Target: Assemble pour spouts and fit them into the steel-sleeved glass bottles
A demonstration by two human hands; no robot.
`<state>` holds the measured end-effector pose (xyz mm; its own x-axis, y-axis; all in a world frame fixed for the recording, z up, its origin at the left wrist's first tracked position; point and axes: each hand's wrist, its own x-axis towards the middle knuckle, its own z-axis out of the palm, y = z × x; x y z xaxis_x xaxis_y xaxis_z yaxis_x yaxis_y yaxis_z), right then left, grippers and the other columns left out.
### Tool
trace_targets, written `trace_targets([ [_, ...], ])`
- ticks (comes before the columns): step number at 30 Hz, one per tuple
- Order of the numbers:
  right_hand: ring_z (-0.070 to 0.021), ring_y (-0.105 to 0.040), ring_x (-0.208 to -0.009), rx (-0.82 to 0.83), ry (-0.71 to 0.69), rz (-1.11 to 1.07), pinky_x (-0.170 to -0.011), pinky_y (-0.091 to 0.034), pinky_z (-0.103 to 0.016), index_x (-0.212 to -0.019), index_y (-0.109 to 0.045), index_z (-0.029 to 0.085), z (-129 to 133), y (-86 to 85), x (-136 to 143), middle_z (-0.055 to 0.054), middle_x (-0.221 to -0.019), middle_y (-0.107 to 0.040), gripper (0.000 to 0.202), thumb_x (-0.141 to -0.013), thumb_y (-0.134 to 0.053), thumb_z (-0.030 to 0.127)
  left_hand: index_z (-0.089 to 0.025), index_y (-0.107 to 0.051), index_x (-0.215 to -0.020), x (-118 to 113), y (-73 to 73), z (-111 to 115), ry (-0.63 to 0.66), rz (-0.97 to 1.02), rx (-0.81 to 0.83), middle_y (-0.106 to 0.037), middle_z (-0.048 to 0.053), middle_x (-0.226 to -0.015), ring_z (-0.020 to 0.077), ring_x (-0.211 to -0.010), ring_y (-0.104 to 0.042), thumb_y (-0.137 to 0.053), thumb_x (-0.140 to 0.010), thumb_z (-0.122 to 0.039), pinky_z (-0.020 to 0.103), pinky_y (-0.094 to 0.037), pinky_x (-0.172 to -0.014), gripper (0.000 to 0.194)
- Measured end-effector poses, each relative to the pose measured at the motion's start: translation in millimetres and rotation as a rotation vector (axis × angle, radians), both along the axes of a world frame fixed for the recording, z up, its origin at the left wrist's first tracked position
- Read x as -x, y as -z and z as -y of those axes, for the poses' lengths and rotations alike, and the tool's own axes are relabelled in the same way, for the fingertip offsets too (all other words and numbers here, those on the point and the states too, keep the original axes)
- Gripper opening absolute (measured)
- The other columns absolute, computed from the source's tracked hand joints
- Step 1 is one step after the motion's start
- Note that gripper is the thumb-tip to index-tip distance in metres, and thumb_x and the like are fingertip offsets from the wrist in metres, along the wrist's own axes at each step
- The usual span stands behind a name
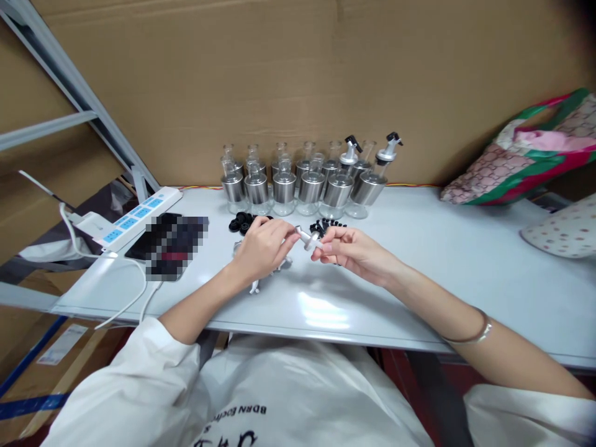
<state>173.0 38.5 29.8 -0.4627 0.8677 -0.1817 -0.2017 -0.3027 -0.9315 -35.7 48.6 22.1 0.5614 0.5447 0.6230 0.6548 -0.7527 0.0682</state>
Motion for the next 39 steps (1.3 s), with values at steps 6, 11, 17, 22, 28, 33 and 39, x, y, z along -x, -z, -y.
trace_targets([
  [6,-0.0124,-0.066,-0.068,0.02,-0.084,0.032,-0.063,-0.045,-0.024,-0.068,-0.062,0.017,0.7,3.0,-0.1,-0.003,-0.07,-0.072,0.023,-0.059,-0.081,0.025,-0.015,-0.052,-0.101,-3.3,6.9,3.4,0.075,0.093,0.094,-0.066,0.006,-0.086,0.0157,-0.076,-0.059,-0.024,-0.099,-0.035,0.032,-0.038,-0.08,0.034],
  [11,-0.0155,-0.068,-0.073,0.021,-0.144,0.095,-0.065,-0.046,-0.026,-0.072,-0.062,0.016,1.3,6.7,0.9,-0.005,-0.073,-0.073,0.025,-0.061,-0.08,0.029,-0.017,-0.052,-0.088,-4.2,5.9,4.3,0.087,0.084,0.133,-0.063,0.003,-0.078,0.015,-0.071,-0.055,-0.02,-0.099,-0.035,0.033,-0.037,-0.08,0.039],
  [17,-0.0146,-0.064,-0.069,-0.321,0.07,0.187,-0.061,-0.048,-0.026,-0.083,-0.064,0.019,5.0,7.3,3.7,-0.001,-0.072,-0.069,0.026,-0.065,-0.076,0.033,-0.019,-0.045,-0.074,-4.8,7.4,5.2,0.146,0.128,0.247,-0.054,-0.001,-0.064,0.0138,-0.062,-0.047,-0.018,-0.099,-0.038,0.031,-0.039,-0.078,0.042],
  [22,-0.0142,-0.062,-0.067,-0.565,0.004,0.298,-0.059,-0.051,-0.027,-0.078,-0.07,0.019,5.3,5.3,1.2,-0.003,-0.077,-0.069,0.017,-0.066,-0.074,0.031,-0.019,-0.045,-0.073,-5.6,5.8,7.0,0.197,0.103,0.313,-0.053,-0.002,-0.065,0.0127,-0.061,-0.047,-0.015,-0.099,-0.039,0.031,-0.038,-0.079,0.045],
  [28,-0.0149,-0.063,-0.065,-0.94,-0.062,0.417,-0.058,-0.052,-0.027,-0.083,-0.072,0.02,4.8,4.9,-5.2,-0.004,-0.077,-0.071,0.015,-0.077,-0.069,0.033,-0.019,-0.046,-0.076,-6.2,6.2,6.0,0.211,0.033,0.314,-0.056,0.0,-0.07,0.0128,-0.064,-0.05,-0.013,-0.099,-0.038,0.032,-0.037,-0.083,0.045],
  [33,-0.012,-0.062,-0.061,-1.481,0.008,0.614,-0.053,-0.046,-0.022,-0.084,-0.067,0.019,7.6,6.3,-5.2,-0.004,-0.074,-0.07,0.011,-0.087,-0.059,0.026,-0.018,-0.048,-0.079,-5.9,5.7,6.3,0.226,0.004,0.297,-0.059,0.0,-0.071,0.0121,-0.065,-0.052,-0.016,-0.1,-0.035,0.032,-0.036,-0.084,0.041],
  [39,-0.0095,-0.059,-0.053,-1.663,0.138,0.644,-0.049,-0.041,-0.02,-0.075,-0.057,0.018,6.3,8.1,-3.8,0.0,-0.064,-0.066,0.008,-0.08,-0.055,0.012,-0.017,-0.047,-0.076,-5.6,2.3,7.9,0.152,0.035,0.231,-0.059,-0.001,-0.068,0.0121,-0.063,-0.051,-0.02,-0.097,-0.048,0.031,-0.037,-0.081,0.046],
])
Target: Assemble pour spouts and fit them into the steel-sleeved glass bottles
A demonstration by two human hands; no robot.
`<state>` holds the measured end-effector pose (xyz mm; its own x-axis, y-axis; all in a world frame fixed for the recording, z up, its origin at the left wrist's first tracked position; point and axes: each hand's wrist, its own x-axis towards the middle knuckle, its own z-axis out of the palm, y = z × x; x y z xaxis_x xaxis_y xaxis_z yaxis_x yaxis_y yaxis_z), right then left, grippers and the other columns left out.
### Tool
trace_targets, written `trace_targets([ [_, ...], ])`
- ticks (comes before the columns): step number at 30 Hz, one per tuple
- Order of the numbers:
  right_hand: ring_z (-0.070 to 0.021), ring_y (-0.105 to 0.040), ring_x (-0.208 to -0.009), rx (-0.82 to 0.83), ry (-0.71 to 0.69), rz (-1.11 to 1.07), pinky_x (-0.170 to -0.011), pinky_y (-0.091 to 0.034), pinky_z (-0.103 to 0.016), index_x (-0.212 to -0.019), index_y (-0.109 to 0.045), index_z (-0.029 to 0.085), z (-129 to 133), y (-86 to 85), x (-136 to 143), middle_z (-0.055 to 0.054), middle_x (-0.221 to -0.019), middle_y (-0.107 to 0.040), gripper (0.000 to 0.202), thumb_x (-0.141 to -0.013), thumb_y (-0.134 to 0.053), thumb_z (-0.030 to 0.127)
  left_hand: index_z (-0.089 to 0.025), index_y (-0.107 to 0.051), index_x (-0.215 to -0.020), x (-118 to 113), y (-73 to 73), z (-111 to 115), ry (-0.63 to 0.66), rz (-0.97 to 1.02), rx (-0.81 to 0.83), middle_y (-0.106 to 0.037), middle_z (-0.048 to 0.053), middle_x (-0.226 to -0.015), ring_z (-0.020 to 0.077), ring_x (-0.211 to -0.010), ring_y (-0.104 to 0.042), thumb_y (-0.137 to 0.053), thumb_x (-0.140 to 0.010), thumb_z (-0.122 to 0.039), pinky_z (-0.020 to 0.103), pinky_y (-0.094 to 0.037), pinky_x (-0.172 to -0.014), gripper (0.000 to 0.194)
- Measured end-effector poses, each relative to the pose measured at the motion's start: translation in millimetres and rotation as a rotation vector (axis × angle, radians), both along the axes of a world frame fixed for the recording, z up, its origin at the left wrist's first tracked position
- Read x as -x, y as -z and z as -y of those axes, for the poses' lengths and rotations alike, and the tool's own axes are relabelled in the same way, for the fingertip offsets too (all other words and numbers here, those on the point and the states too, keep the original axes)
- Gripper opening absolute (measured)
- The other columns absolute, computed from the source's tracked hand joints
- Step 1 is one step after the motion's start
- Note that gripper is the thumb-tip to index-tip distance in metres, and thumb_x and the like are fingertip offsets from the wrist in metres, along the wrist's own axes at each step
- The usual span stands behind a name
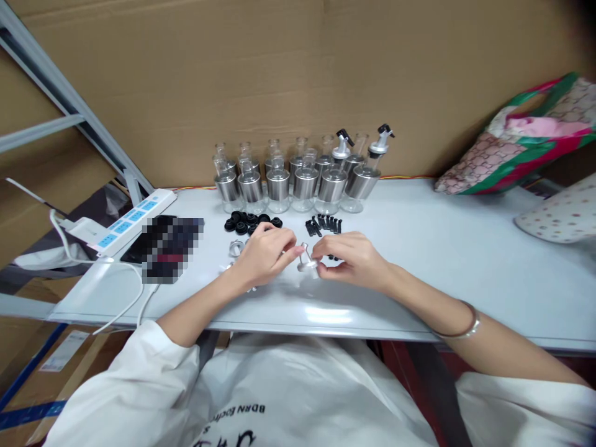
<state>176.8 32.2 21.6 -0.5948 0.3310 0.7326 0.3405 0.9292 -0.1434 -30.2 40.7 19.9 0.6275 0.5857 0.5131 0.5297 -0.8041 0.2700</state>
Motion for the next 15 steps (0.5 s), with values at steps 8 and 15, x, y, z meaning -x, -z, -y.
trace_targets([
  [8,-0.0105,-0.057,-0.049,-0.048,0.146,-0.153,-0.048,-0.041,-0.02,-0.069,-0.048,0.02,-4.3,2.2,-4.0,0.003,-0.056,-0.061,0.014,-0.071,-0.055,0.008,-0.017,-0.05,-0.075,-4.8,3.4,2.6,0.069,-0.035,-0.255,-0.062,-0.001,-0.063,0.0126,-0.058,-0.056,-0.038,-0.089,-0.06,0.031,-0.038,-0.078,0.047],
  [15,-0.0106,-0.055,-0.049,-0.073,0.107,-0.029,-0.051,-0.042,-0.022,-0.071,-0.049,0.019,-0.1,6.5,0.9,0.0,-0.059,-0.063,0.011,-0.079,-0.055,0.014,-0.017,-0.048,-0.071,-6.9,5.3,2.6,0.067,-0.036,-0.368,-0.064,-0.002,-0.062,0.0116,-0.055,-0.057,-0.046,-0.088,-0.056,0.03,-0.039,-0.074,0.042],
])
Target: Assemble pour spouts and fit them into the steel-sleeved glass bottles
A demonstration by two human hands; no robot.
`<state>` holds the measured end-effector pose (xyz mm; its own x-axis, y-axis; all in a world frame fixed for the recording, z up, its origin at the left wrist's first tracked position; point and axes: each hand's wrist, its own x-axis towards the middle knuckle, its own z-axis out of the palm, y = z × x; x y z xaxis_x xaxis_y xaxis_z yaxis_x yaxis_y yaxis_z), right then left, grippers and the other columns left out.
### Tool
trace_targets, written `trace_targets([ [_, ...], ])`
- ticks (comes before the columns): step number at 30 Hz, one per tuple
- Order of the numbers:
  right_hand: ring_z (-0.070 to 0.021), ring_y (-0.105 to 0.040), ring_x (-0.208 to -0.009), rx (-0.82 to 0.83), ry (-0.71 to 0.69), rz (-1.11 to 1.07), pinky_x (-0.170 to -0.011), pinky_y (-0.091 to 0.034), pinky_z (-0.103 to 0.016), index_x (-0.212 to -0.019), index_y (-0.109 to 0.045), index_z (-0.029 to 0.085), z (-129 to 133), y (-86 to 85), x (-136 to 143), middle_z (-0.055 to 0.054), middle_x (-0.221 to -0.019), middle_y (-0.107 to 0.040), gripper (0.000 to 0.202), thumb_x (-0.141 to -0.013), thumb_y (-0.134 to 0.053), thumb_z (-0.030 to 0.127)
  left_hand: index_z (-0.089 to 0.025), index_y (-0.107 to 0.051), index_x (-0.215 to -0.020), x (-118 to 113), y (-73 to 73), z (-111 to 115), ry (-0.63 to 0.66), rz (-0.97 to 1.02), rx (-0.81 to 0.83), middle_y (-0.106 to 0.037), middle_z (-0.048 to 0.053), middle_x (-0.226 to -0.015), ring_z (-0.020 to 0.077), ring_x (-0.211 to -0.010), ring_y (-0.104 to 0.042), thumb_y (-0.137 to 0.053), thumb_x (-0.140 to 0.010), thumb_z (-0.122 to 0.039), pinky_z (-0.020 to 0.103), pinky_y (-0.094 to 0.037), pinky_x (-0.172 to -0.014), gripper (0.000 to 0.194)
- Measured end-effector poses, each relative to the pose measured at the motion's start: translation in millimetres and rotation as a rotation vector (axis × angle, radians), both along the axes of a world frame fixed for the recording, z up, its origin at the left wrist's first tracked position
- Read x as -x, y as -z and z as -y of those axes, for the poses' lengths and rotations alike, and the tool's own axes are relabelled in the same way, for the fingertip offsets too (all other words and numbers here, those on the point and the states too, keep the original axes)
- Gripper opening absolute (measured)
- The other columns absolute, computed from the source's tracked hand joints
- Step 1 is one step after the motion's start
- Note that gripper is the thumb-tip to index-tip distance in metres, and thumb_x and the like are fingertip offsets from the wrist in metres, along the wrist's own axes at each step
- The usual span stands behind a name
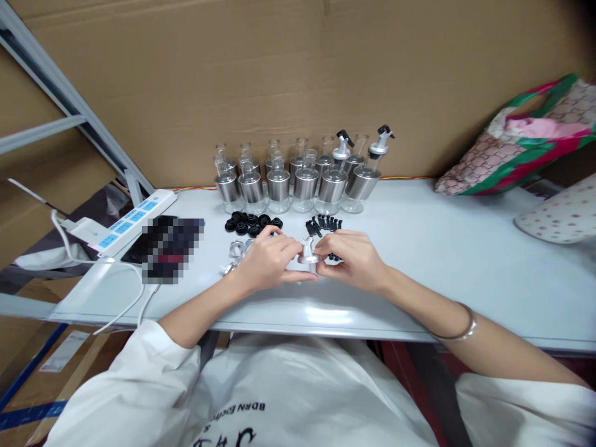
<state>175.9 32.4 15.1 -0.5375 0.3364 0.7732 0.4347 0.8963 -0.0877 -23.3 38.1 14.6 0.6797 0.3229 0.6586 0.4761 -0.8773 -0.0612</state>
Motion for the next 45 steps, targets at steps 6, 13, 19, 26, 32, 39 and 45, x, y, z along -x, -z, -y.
trace_targets([
  [6,-0.0135,-0.059,-0.06,0.172,-0.121,0.07,-0.058,-0.045,-0.024,-0.079,-0.054,0.018,-2.3,-8.6,-6.5,-0.004,-0.068,-0.065,0.003,-0.082,-0.054,0.018,-0.017,-0.049,-0.068,0.1,-1.3,0.4,0.005,-0.015,-0.036,-0.063,-0.002,-0.06,0.0105,-0.052,-0.055,-0.046,-0.091,-0.049,0.029,-0.04,-0.073,0.039],
  [13,-0.0154,-0.057,-0.065,0.362,0.058,0.181,-0.064,-0.044,-0.027,-0.084,-0.063,0.016,-24.8,-17.3,-30.6,-0.004,-0.072,-0.065,0.013,-0.086,-0.05,0.018,-0.016,-0.05,-0.071,0.3,-1.9,-0.6,0.021,-0.01,-0.034,-0.064,-0.002,-0.062,0.0102,-0.052,-0.056,-0.046,-0.091,-0.049,0.03,-0.04,-0.075,0.039],
  [19,-0.0203,-0.055,-0.072,0.499,0.11,0.487,-0.07,-0.043,-0.032,-0.078,-0.069,0.015,-40.7,-5.4,-42.5,-0.007,-0.075,-0.064,0.02,-0.081,-0.05,0.009,-0.015,-0.052,-0.076,0.6,-0.9,-1.8,0.019,-0.013,-0.038,-0.065,-0.001,-0.063,0.0107,-0.053,-0.057,-0.042,-0.092,-0.051,0.03,-0.041,-0.074,0.04],
  [26,-0.0206,-0.055,-0.077,0.524,0.095,0.506,-0.071,-0.044,-0.031,-0.08,-0.072,0.017,-39.7,-3.6,-42.9,-0.008,-0.079,-0.062,0.03,-0.08,-0.045,0.003,-0.016,-0.052,-0.078,1.9,1.0,-2.5,0.009,-0.034,-0.013,-0.065,-0.002,-0.063,0.0104,-0.053,-0.057,-0.041,-0.092,-0.051,0.03,-0.042,-0.076,0.04],
  [32,-0.021,-0.057,-0.077,0.483,0.127,0.461,-0.069,-0.045,-0.032,-0.087,-0.071,0.017,-42.8,8.1,-43.7,-0.009,-0.083,-0.063,0.029,-0.08,-0.046,0.004,-0.015,-0.052,-0.081,2.3,0.6,-2.3,0.012,-0.027,0.004,-0.065,-0.001,-0.065,0.0118,-0.055,-0.059,-0.045,-0.092,-0.047,0.031,-0.041,-0.076,0.034],
  [39,-0.0228,-0.056,-0.08,0.408,0.166,0.449,-0.07,-0.045,-0.033,-0.095,-0.068,0.014,-43.4,10.1,-39.1,-0.011,-0.085,-0.063,0.022,-0.085,-0.048,0.01,-0.015,-0.053,-0.081,2.3,1.5,-2.7,-0.007,-0.057,0.023,-0.066,-0.001,-0.065,0.0119,-0.056,-0.059,-0.042,-0.091,-0.052,0.031,-0.041,-0.078,0.04],
  [45,-0.0221,-0.055,-0.079,0.374,0.22,0.489,-0.069,-0.039,-0.032,-0.096,-0.068,0.014,-47.6,15.9,-36.6,-0.009,-0.083,-0.062,0.017,-0.085,-0.055,0.017,-0.016,-0.053,-0.079,2.5,1.4,-2.9,-0.001,-0.063,0.023,-0.066,-0.001,-0.065,0.0114,-0.055,-0.059,-0.041,-0.091,-0.053,0.031,-0.041,-0.078,0.041],
])
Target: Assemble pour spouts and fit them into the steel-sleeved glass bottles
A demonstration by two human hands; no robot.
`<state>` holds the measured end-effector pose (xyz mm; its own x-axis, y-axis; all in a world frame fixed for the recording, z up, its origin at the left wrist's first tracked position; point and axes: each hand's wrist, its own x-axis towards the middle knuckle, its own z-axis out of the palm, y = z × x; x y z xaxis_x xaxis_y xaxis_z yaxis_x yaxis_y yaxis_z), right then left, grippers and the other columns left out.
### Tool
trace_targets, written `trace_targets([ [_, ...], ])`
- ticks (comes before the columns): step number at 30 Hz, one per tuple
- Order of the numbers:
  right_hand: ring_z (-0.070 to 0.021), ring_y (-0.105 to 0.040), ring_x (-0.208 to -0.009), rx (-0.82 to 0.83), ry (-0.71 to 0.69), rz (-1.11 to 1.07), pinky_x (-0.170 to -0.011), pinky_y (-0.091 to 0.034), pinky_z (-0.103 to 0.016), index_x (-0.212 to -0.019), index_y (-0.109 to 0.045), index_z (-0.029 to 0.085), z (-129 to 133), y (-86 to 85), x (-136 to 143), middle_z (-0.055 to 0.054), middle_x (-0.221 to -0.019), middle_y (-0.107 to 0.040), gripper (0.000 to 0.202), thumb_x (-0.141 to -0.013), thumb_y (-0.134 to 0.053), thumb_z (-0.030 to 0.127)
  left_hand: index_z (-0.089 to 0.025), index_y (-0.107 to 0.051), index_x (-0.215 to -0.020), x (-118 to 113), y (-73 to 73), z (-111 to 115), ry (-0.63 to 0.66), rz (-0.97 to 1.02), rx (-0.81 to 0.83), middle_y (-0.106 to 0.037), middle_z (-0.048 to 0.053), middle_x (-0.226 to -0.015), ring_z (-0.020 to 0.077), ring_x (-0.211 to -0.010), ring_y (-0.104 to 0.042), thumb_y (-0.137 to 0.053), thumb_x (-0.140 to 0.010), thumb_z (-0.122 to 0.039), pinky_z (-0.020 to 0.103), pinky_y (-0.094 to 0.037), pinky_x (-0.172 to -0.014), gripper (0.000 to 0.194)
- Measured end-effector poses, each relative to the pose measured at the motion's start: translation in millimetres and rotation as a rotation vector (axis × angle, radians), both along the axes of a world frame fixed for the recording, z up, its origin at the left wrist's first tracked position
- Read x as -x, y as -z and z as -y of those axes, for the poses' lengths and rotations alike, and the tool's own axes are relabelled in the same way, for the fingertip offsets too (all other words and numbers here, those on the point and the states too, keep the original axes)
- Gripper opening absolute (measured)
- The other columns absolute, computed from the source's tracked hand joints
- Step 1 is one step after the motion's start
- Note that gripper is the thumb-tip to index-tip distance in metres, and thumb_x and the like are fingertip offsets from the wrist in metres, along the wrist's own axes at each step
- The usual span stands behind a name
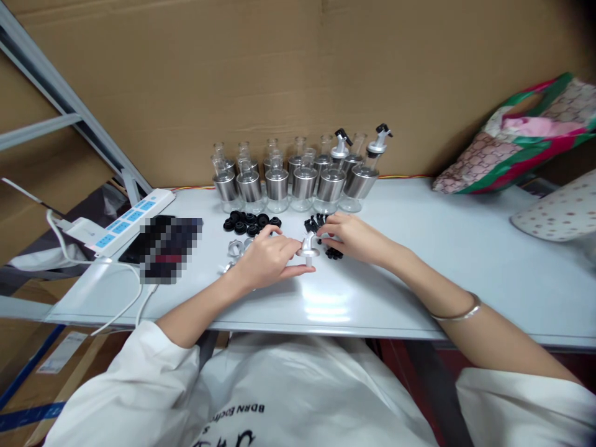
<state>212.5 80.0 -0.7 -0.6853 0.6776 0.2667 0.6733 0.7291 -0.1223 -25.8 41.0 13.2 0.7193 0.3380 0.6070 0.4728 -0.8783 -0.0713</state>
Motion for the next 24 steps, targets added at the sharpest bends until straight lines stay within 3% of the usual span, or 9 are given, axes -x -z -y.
trace_targets([
  [5,-0.0209,-0.054,-0.079,0.006,-0.01,0.03,-0.066,-0.036,-0.03,-0.09,-0.069,0.017,-3.1,5.9,-0.8,-0.007,-0.081,-0.06,0.015,-0.081,-0.057,0.014,-0.015,-0.052,-0.077,-1.1,-1.4,0.2,0.005,0.03,-0.023,-0.065,-0.001,-0.063,0.0111,-0.053,-0.058,-0.042,-0.09,-0.054,0.031,-0.042,-0.076,0.042],
  [9,-0.0194,-0.054,-0.076,0.029,-0.002,-0.06,-0.067,-0.039,-0.03,-0.085,-0.067,0.016,1.1,-2.4,0.5,-0.007,-0.082,-0.059,0.011,-0.079,-0.057,0.015,-0.015,-0.052,-0.077,-0.7,-0.7,-0.3,0.01,0.024,-0.019,-0.065,-0.001,-0.064,0.0111,-0.053,-0.058,-0.043,-0.09,-0.053,0.031,-0.042,-0.077,0.042],
  [14,-0.0154,-0.057,-0.07,0.23,-0.043,-0.45,-0.065,-0.044,-0.028,-0.074,-0.056,0.018,16.2,-23.4,6.9,-0.006,-0.084,-0.065,0.003,-0.074,-0.056,0.015,-0.016,-0.053,-0.08,1.2,1.8,-0.9,-0.015,-0.031,0.029,-0.067,0.0,-0.066,0.0123,-0.056,-0.059,-0.04,-0.091,-0.054,0.033,-0.041,-0.08,0.042],
  [17,-0.0156,-0.06,-0.07,0.384,-0.051,-0.647,-0.062,-0.046,-0.027,-0.069,-0.051,0.019,25.9,-29.2,12.0,-0.005,-0.079,-0.067,0.009,-0.073,-0.059,0.018,-0.016,-0.054,-0.081,1.2,1.7,-0.8,-0.014,-0.077,0.051,-0.067,0.001,-0.067,0.0126,-0.057,-0.059,-0.039,-0.091,-0.054,0.033,-0.041,-0.081,0.043],
  [24,-0.0139,-0.058,-0.066,0.507,-0.125,-0.674,-0.063,-0.047,-0.027,-0.082,-0.063,0.017,33.4,-28.0,17.1,-0.003,-0.073,-0.065,0.012,-0.08,-0.063,0.03,-0.014,-0.054,-0.081,-0.4,-0.5,0.0,0.062,-0.124,-0.013,-0.068,0.002,-0.069,0.0129,-0.059,-0.059,-0.038,-0.093,-0.051,0.032,-0.041,-0.08,0.042],
])
